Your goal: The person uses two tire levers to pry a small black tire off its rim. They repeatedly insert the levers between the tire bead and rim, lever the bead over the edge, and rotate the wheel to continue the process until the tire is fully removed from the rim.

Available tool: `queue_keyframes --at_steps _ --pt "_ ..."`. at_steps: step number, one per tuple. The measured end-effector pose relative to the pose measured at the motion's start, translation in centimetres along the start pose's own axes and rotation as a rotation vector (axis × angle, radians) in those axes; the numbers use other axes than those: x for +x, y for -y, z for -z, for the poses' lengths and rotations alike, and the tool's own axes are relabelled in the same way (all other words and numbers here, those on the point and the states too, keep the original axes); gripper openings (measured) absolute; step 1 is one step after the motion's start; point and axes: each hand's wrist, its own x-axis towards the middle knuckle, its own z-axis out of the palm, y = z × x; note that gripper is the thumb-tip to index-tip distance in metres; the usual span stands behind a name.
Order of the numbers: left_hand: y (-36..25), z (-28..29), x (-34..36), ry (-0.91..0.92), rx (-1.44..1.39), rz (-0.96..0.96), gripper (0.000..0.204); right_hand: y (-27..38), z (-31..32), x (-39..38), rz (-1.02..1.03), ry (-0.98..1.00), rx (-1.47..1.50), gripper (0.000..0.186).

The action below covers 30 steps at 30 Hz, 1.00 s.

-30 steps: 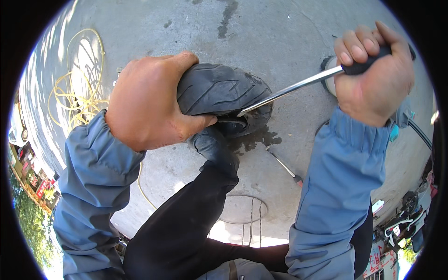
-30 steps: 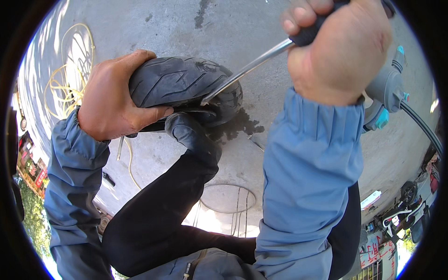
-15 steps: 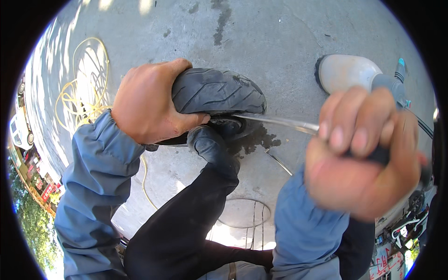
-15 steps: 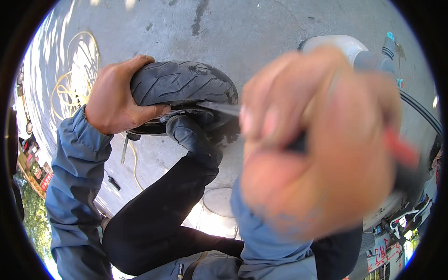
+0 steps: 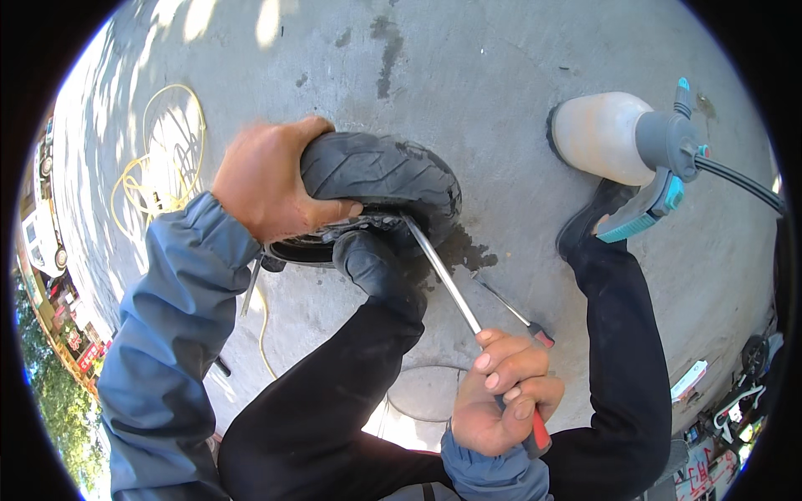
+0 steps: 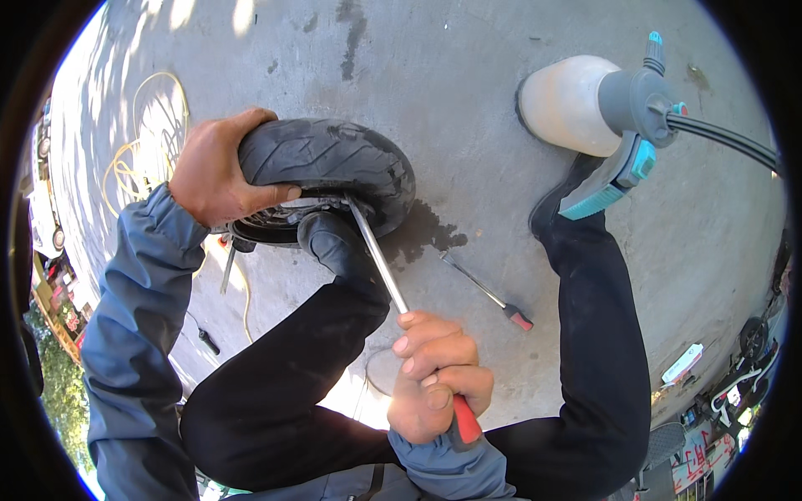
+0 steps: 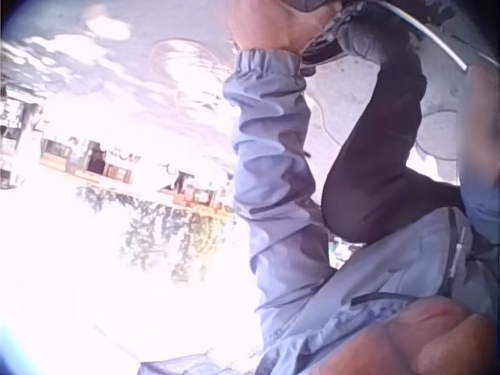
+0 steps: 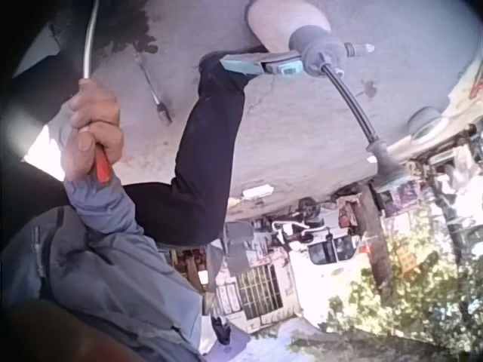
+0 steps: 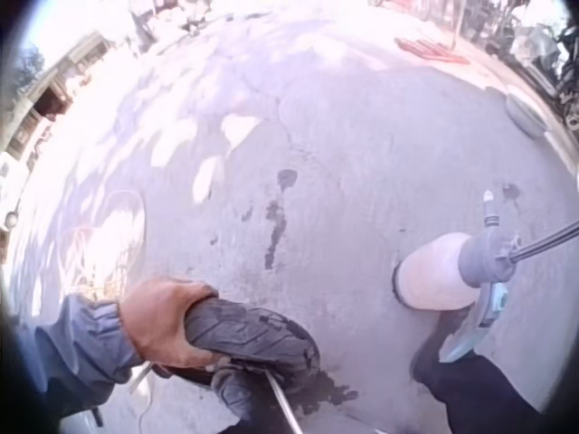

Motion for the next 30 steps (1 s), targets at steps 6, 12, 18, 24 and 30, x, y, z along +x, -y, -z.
queue_keyframes --at_steps 6,12,18,24,30 --pt "-0.7 0.7 0.1 0.084 0.004 0.068 0.071 0.8 -0.1 -1.6 -0.008 0.12 -0.12 0.02" --pt "-0.1 0.9 -0.8 0.067 0.011 0.045 0.069 1.4 -0.7 -3.4 0.003 0.195 -0.217 0.021" --pt "-0.2 0.9 -1.1 0.076 0.029 0.067 0.066 2.1 0.1 -5.2 0.001 0.31 -0.312 0.022" --pt "0.1 0.5 -1.6 0.077 0.05 0.052 0.065 2.0 0.0 -5.4 0.042 0.342 -0.325 0.02" --pt "0.0 0.4 -1.9 -0.015 0.038 0.01 0.063 1.7 -2.4 1.4 0.041 0.212 -0.013 0.012"
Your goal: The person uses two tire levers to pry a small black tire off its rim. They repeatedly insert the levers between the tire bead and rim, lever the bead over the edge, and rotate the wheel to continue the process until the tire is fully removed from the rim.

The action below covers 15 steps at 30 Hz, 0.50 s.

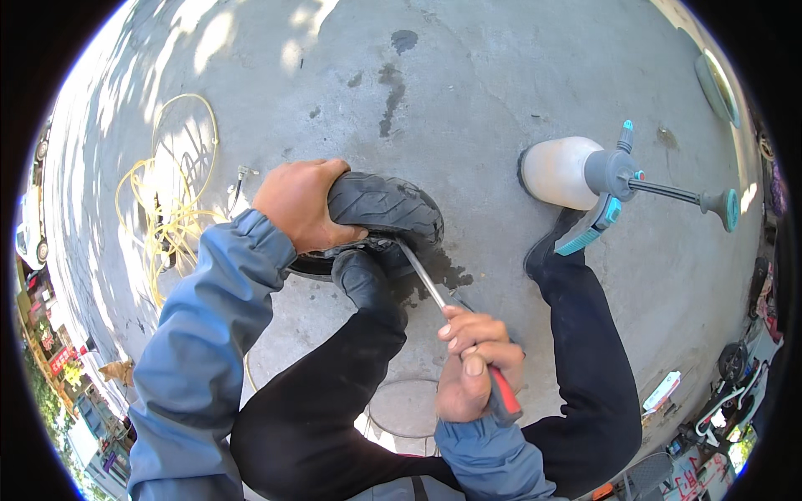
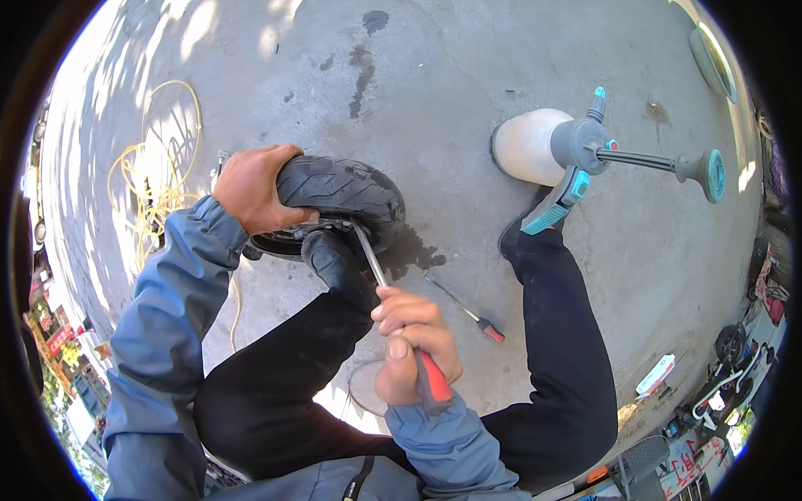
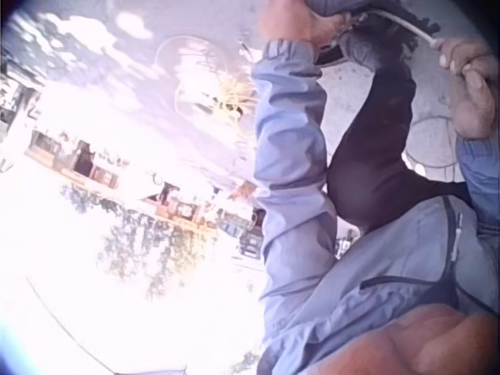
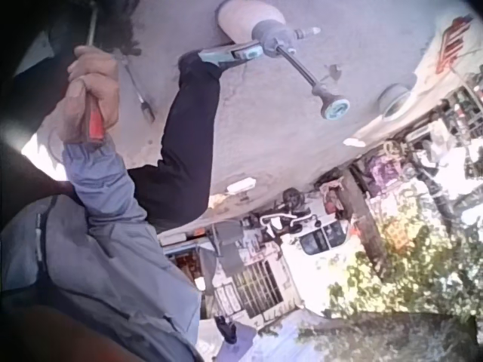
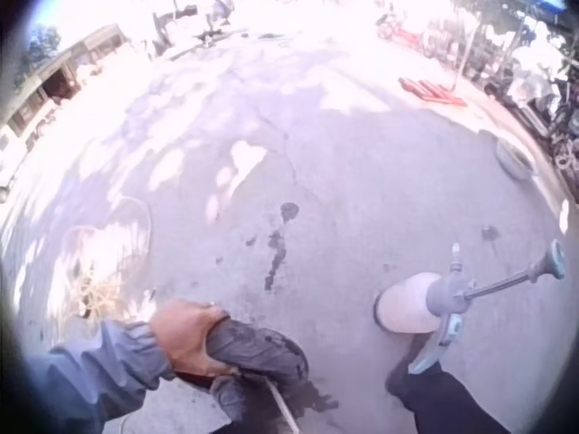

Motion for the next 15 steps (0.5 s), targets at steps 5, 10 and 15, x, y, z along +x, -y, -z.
queue_keyframes --at_steps 5,10,15 --pt "0.4 -0.5 -0.9 0.001 -0.006 0.013 0.067 -2.4 -2.1 10.8 -0.09 -0.104 0.276 0.015" --pt "0.5 -0.7 0.1 -0.026 -0.077 0.005 0.065 -6.2 -6.1 18.4 -0.185 -0.089 0.037 0.022" --pt "1.0 -0.9 0.3 -0.043 -0.084 -0.002 0.062 -9.0 -7.2 21.2 -0.291 -0.061 -0.021 0.034"
